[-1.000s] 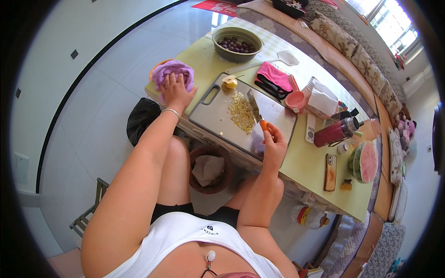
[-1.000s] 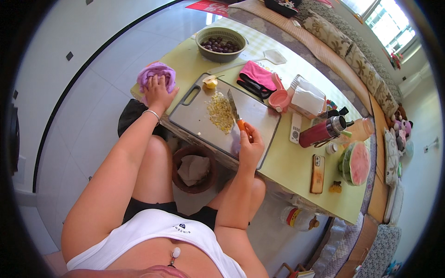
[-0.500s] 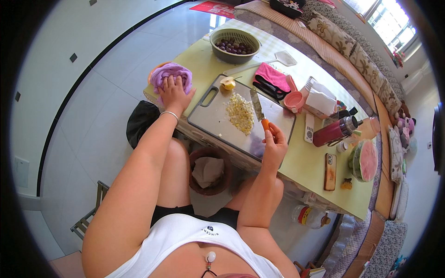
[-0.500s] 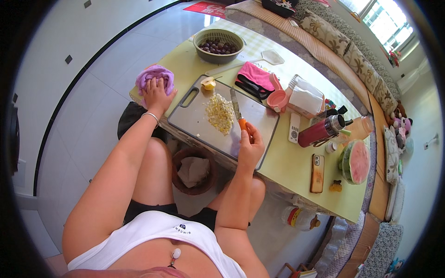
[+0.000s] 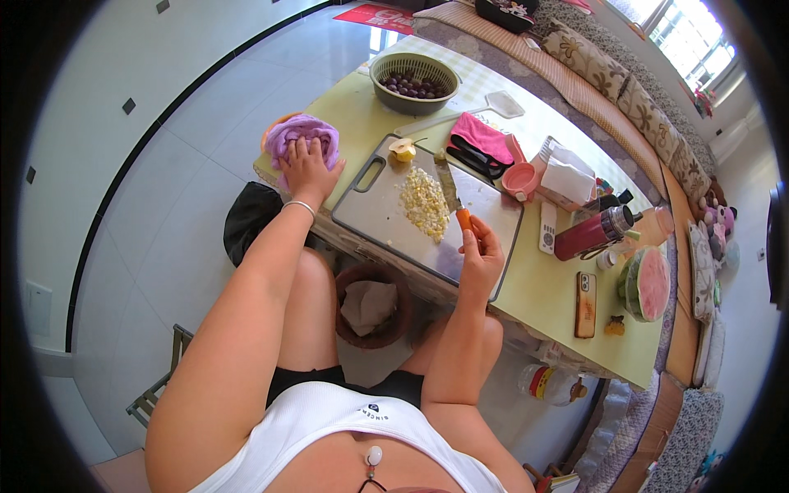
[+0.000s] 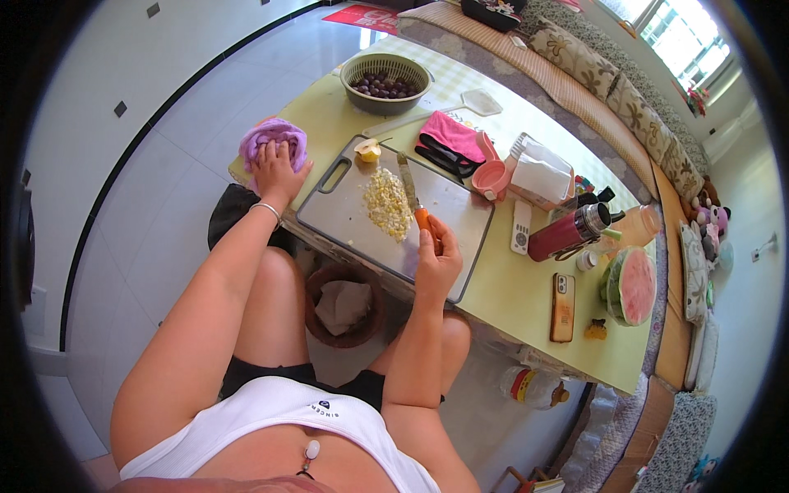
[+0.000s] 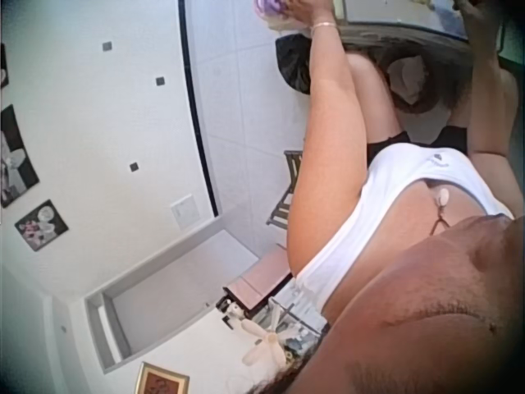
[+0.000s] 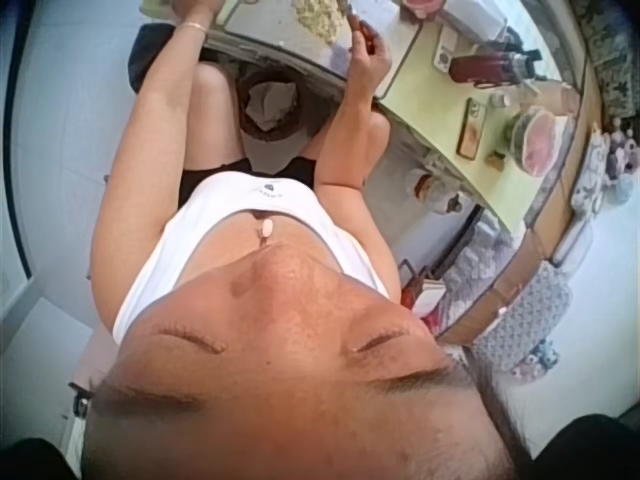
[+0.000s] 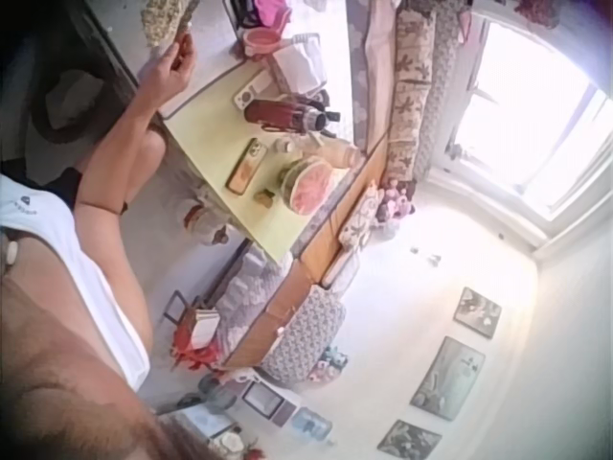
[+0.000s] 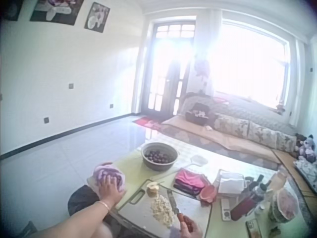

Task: The person sits at a low table and uses a knife to cut small pieces of yellow fruit on a cutting board. They repeatedly slice the fruit into small chunks and occasionally wipe the knife with a cloth.

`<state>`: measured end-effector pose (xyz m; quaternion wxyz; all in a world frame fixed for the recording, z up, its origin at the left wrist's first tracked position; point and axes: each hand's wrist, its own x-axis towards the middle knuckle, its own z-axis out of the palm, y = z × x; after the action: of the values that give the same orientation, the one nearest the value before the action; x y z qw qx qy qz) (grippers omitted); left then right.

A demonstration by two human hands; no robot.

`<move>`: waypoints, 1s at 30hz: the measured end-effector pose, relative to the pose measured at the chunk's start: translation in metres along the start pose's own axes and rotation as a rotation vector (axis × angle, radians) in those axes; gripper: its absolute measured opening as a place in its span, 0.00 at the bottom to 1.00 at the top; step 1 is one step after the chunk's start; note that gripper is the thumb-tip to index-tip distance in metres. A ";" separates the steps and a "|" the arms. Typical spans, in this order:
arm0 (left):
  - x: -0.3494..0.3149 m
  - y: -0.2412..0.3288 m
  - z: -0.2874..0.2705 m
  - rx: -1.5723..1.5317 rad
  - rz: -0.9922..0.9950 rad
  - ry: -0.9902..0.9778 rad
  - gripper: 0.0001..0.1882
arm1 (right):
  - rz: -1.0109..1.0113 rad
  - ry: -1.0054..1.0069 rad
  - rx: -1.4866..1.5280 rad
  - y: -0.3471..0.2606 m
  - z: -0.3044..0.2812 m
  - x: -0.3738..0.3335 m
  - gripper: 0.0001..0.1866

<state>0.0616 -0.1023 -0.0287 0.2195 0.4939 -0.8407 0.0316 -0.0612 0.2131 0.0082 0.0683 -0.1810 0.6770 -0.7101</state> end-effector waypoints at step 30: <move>-0.001 0.001 0.001 -0.059 0.019 0.030 0.39 | 0.002 0.003 -0.095 -0.007 0.002 -0.003 0.12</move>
<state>0.0609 -0.1017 -0.0299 0.2463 0.4786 -0.8426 0.0166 -0.0564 0.2134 0.0148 0.0593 -0.1822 0.7101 -0.6775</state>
